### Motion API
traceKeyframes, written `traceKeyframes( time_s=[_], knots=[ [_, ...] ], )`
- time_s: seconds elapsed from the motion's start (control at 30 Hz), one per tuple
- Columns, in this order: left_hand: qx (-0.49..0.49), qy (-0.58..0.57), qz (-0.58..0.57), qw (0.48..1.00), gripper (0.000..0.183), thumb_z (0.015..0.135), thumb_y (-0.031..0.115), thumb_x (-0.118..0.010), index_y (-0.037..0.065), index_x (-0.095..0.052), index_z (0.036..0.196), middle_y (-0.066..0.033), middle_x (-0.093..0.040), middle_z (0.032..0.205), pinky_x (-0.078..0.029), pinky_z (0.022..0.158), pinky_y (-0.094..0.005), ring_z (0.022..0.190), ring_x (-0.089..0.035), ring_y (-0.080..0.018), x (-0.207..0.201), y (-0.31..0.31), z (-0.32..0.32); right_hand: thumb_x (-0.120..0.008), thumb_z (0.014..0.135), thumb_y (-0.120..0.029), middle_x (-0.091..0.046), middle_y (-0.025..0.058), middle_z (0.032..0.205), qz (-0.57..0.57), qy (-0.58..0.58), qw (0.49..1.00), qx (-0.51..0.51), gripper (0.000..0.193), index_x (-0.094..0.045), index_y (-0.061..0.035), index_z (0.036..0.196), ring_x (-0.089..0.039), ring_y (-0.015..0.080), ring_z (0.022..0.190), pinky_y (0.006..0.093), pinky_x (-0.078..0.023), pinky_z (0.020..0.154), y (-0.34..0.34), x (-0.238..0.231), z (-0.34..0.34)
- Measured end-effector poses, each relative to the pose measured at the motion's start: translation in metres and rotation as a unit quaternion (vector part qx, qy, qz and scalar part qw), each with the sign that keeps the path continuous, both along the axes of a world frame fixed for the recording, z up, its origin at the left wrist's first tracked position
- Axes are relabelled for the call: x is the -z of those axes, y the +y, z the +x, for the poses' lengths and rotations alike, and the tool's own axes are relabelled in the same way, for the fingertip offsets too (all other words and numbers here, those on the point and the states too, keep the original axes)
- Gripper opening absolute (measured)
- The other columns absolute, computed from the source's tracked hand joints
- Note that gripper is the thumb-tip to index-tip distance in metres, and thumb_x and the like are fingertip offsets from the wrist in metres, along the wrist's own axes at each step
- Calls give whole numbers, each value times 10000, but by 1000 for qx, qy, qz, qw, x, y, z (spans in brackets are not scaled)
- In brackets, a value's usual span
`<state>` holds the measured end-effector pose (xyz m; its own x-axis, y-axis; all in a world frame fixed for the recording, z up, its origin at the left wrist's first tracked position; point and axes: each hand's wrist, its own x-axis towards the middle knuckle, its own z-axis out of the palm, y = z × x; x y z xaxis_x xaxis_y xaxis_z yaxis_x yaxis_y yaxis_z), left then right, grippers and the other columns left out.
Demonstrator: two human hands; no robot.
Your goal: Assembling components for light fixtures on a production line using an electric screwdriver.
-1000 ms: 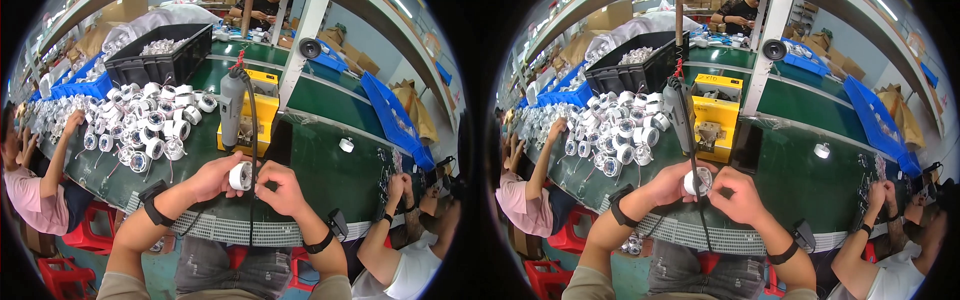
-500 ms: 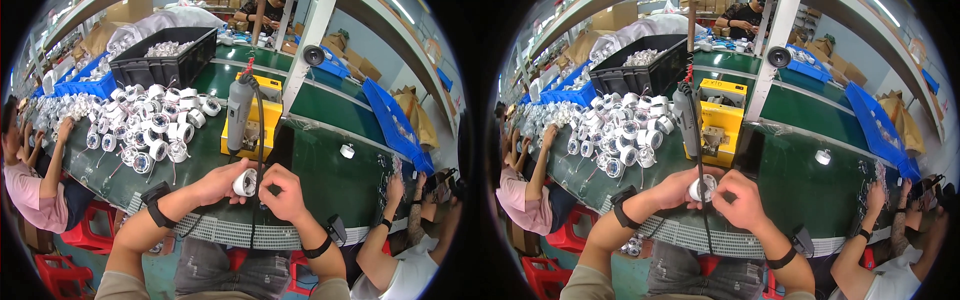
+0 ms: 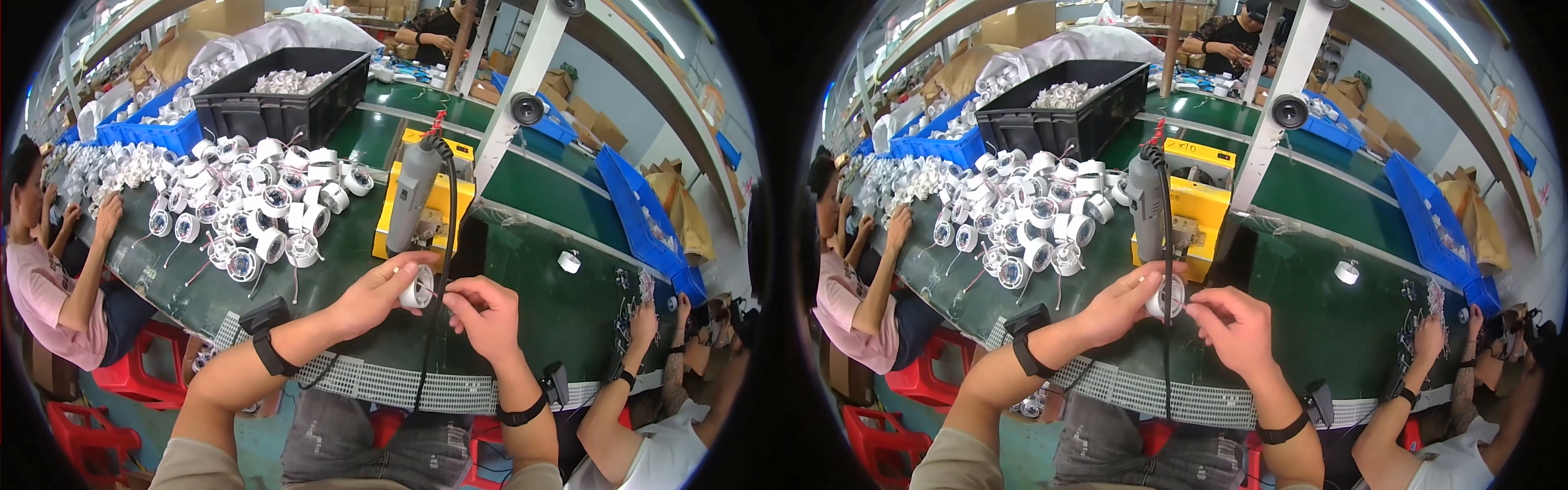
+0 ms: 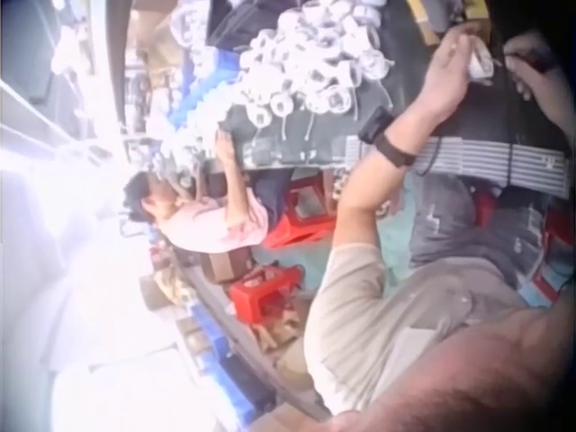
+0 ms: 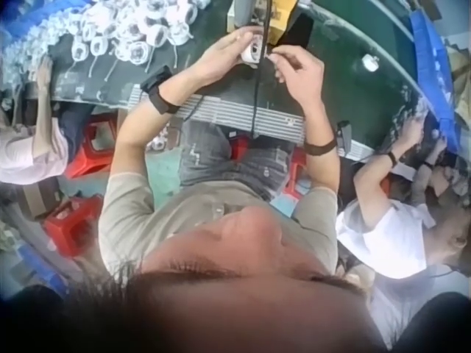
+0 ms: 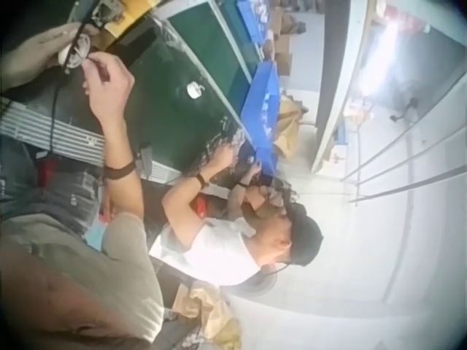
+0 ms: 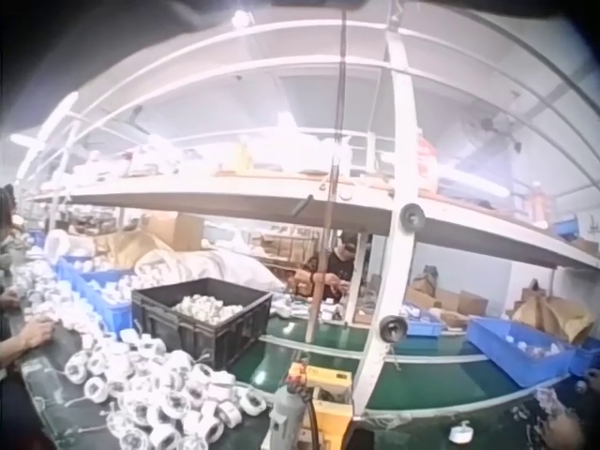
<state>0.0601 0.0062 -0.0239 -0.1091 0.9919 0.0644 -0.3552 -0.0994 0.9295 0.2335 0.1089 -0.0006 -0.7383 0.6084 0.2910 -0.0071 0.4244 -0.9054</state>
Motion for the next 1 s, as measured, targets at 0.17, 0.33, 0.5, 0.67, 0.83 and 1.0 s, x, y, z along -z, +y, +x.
traceKeyframes(
  time_s=[0.17,0.33,0.5,0.67,0.83,1.0],
  knots=[
    [36,-38,36,998,433,1038,324,-340,88,-378,1400,-33,-531,1202,-480,850,-290,1027,-538,-98,2,1,3,-649,841,33,-638,54,751,-121,48,991,-29,150,-631,26,990,-602,94,549,190,-469,461,-7,11,-7],
    [74,2,50,996,456,1033,315,-360,78,-338,1421,-39,-521,1225,-434,948,-317,1105,-500,-101,8,2,0,-647,842,34,-620,66,849,-81,97,990,-58,193,-652,39,1035,-638,133,710,225,-522,584,-11,10,-13],
    [78,-33,19,996,469,1036,334,-339,72,-329,1425,-34,-519,1229,-434,954,-292,1105,-501,-97,1,-2,5,-702,789,23,-628,54,787,41,69,997,14,154,-692,19,943,-612,115,695,220,-475,593,-13,8,-13],
    [76,3,3,997,470,1037,349,-327,90,-327,1429,-32,-518,1229,-448,929,-277,1091,-504,-88,4,-2,3,-738,736,16,-628,47,723,139,81,987,27,167,-710,1,900,-586,110,669,229,-438,591,-13,5,-14],
    [64,29,1,998,465,1038,322,-333,116,-300,1454,-33,-511,1242,-428,944,-271,1097,-494,-87,8,-2,2,-750,720,16,-625,63,852,231,106,967,35,263,-676,3,971,-589,138,736,249,-465,618,-9,17,-16],
    [60,-19,77,995,520,1029,316,-363,82,-242,1478,-53,-511,1255,-401,969,-284,1153,-489,-125,6,-3,9,-733,754,24,-608,67,985,70,132,988,47,476,-500,-5,1168,-609,151,860,265,-502,726,-12,23,-18]
  ],
)
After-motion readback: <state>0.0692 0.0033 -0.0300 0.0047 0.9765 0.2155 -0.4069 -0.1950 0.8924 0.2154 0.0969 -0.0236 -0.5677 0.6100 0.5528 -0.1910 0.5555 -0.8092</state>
